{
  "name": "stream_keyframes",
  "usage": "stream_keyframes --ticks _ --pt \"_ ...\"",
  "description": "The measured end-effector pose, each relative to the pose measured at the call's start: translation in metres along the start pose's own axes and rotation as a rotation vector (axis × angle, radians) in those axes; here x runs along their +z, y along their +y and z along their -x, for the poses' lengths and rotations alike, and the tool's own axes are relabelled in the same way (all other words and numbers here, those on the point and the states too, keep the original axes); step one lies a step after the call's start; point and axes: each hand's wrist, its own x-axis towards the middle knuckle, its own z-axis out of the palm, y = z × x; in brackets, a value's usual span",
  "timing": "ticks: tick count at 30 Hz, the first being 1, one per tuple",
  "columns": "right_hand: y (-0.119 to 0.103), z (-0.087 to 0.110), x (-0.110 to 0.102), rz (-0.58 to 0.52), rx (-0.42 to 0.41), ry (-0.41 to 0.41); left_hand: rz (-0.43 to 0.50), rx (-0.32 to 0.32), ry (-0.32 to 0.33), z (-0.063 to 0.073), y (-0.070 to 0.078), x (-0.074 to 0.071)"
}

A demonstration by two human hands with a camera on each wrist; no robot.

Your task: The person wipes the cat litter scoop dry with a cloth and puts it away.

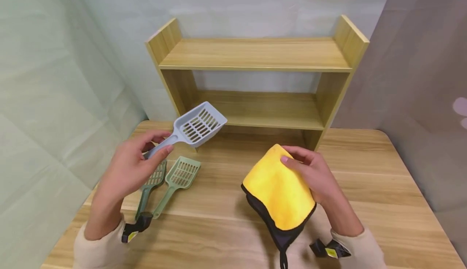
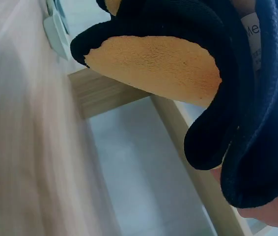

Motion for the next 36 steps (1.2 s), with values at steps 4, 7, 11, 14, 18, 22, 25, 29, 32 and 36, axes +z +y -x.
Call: stream_keyframes --ticks 4,7,11,14,18,22,25,29,32,36 --pt "0.007 0.004 -0.004 -0.045 0.036 -0.023 -0.024 0.047 0.067 -0.003 0.011 -0.02" --pt "0.013 0.007 -0.007 -0.067 0.048 -0.043 -0.035 0.064 0.1 -0.006 0.017 -0.031" --pt "0.018 0.009 -0.007 -0.088 0.06 -0.058 -0.05 0.055 0.13 -0.013 0.024 -0.044" --pt "0.02 0.011 -0.008 -0.088 0.065 -0.061 -0.063 0.052 0.145 -0.019 0.028 -0.053" --pt "0.021 0.013 -0.008 -0.082 0.061 -0.067 -0.073 0.032 0.149 -0.028 0.033 -0.064" --pt "0.022 0.014 -0.009 -0.086 0.056 -0.08 -0.073 -0.002 0.143 -0.041 0.037 -0.072" --pt "0.022 0.013 -0.009 -0.089 0.054 -0.099 -0.087 -0.032 0.137 -0.051 0.04 -0.074" --pt "0.022 0.013 -0.008 -0.1 0.055 -0.125 -0.12 -0.051 0.149 -0.066 0.045 -0.074" --pt "0.022 0.013 -0.007 -0.107 0.058 -0.131 -0.135 -0.044 0.167 -0.077 0.047 -0.073" --pt "0.023 0.013 -0.008 -0.108 0.06 -0.139 -0.145 -0.041 0.169 -0.094 0.048 -0.07"
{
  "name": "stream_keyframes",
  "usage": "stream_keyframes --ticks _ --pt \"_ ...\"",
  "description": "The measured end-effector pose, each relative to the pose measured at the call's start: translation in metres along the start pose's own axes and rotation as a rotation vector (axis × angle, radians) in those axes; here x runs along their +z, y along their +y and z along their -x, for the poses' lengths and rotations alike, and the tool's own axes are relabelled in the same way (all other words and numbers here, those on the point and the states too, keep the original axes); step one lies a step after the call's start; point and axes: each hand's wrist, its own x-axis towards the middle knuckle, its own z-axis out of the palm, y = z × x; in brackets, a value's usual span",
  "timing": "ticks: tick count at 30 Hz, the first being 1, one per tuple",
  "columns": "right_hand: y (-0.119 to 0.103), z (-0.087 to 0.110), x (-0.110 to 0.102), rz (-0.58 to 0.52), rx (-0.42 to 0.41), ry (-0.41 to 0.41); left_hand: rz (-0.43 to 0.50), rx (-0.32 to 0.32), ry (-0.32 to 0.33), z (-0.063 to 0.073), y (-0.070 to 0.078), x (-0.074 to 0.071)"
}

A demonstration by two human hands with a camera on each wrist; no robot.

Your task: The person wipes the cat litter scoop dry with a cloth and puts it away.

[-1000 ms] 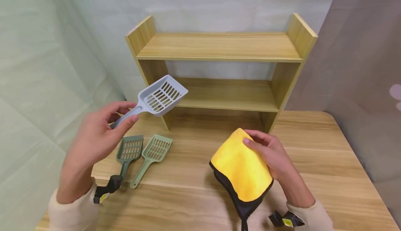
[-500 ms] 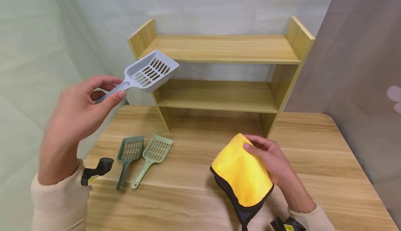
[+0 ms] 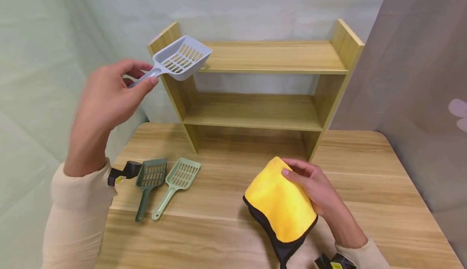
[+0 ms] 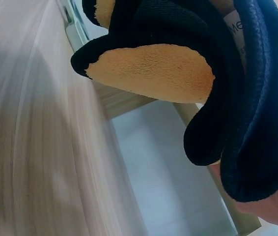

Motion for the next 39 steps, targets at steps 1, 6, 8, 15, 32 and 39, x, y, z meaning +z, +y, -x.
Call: stream_keyframes --ticks 1,6,8,15,32,39 --pt "0.0 0.0 0.0 -0.002 0.0 -0.004 -0.004 -0.002 -0.004 -0.004 0.001 0.002" --pt "0.0 0.001 0.0 -0.015 -0.004 -0.028 -0.007 -0.025 -0.02 -0.024 0.005 0.011" --pt "0.0 0.001 0.0 -0.021 -0.003 -0.042 -0.005 -0.032 -0.029 -0.032 0.007 0.015" --pt "0.001 0.0 0.0 -0.033 -0.002 -0.072 -0.025 -0.077 -0.05 -0.054 0.015 0.024" --pt "0.001 -0.001 0.005 -0.017 -0.009 -0.082 -0.072 -0.1 -0.024 -0.075 0.027 0.045" --pt "0.001 0.0 0.007 -0.018 -0.011 -0.092 -0.071 -0.133 -0.052 -0.078 0.024 0.05"
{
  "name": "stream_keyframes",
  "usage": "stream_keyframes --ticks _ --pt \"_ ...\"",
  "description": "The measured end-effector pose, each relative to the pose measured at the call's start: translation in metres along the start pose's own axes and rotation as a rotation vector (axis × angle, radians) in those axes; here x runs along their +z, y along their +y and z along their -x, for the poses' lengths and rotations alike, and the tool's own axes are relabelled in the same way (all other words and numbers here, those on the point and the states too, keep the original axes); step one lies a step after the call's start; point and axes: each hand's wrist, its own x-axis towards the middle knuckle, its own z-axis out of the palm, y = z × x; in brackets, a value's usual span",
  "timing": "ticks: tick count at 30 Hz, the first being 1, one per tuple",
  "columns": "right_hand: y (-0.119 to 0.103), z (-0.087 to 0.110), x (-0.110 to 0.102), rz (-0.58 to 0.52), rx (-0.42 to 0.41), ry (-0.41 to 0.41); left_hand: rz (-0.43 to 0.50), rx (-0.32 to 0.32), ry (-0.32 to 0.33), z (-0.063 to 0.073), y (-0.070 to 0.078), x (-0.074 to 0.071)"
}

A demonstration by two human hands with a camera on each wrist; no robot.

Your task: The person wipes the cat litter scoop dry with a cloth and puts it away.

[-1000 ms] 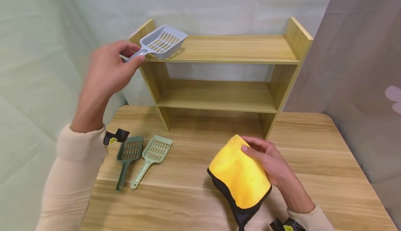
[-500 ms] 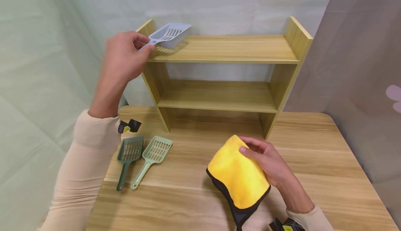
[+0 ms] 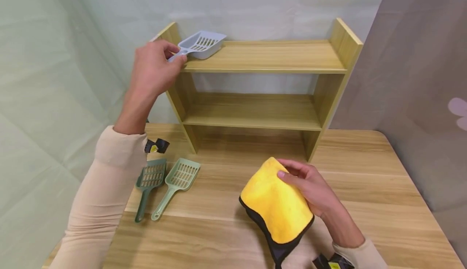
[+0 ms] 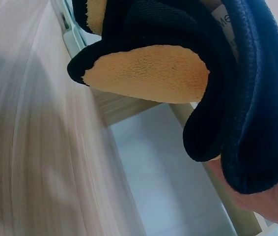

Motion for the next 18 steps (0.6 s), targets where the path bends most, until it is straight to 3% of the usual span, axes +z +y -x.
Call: stream_keyframes --ticks 8,18 --pt "-0.001 0.001 0.0 0.007 -0.007 0.003 -0.033 0.012 0.015 0.01 -0.002 -0.002" --pt "-0.006 0.005 -0.002 0.034 -0.012 0.031 0.076 0.068 0.171 0.056 -0.031 -0.013"
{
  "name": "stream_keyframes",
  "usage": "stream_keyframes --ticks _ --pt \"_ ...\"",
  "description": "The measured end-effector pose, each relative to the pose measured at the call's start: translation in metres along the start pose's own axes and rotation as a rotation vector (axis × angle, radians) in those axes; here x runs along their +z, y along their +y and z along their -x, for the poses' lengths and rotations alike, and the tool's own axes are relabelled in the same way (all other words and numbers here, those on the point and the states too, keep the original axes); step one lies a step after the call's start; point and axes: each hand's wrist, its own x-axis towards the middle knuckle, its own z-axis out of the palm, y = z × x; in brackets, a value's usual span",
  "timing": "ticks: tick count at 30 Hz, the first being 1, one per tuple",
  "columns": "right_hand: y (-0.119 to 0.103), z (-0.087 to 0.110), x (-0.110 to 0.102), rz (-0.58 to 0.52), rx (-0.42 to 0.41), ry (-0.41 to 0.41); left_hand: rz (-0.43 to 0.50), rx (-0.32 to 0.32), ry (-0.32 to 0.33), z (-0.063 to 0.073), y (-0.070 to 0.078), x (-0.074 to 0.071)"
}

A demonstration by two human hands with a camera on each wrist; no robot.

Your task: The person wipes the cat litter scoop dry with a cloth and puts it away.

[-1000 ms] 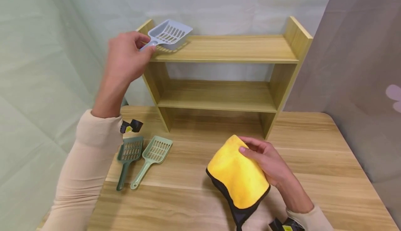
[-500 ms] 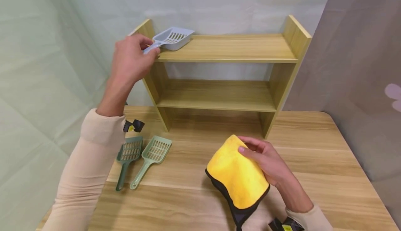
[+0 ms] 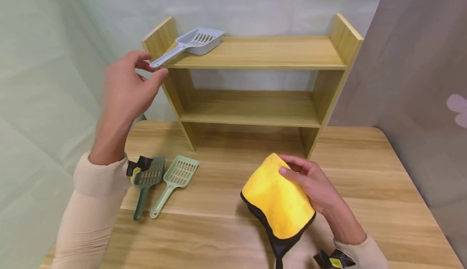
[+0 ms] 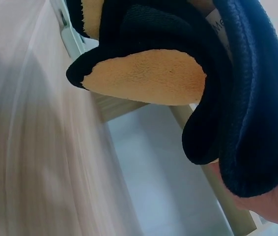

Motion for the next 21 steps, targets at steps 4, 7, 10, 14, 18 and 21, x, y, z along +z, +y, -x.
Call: stream_keyframes --ticks 4,7,10,14,18,21 --pt "-0.005 0.0 -0.001 0.029 -0.002 0.038 0.021 -0.01 0.027 0.023 -0.015 -0.009" --pt "-0.008 0.0 -0.002 0.048 0.001 0.063 0.023 0.007 0.008 0.043 -0.029 -0.01" --pt "-0.01 0.001 -0.003 0.056 -0.003 0.081 0.025 0.027 -0.03 0.063 -0.044 -0.007" --pt "-0.013 0.002 -0.004 0.051 -0.018 0.099 0.023 0.06 -0.061 0.089 -0.063 0.002" --pt "-0.015 0.004 -0.005 0.038 -0.031 0.107 0.061 0.085 -0.085 0.112 -0.083 0.013" --pt "-0.015 0.005 -0.005 0.027 -0.033 0.11 0.09 0.091 -0.115 0.127 -0.096 0.021"
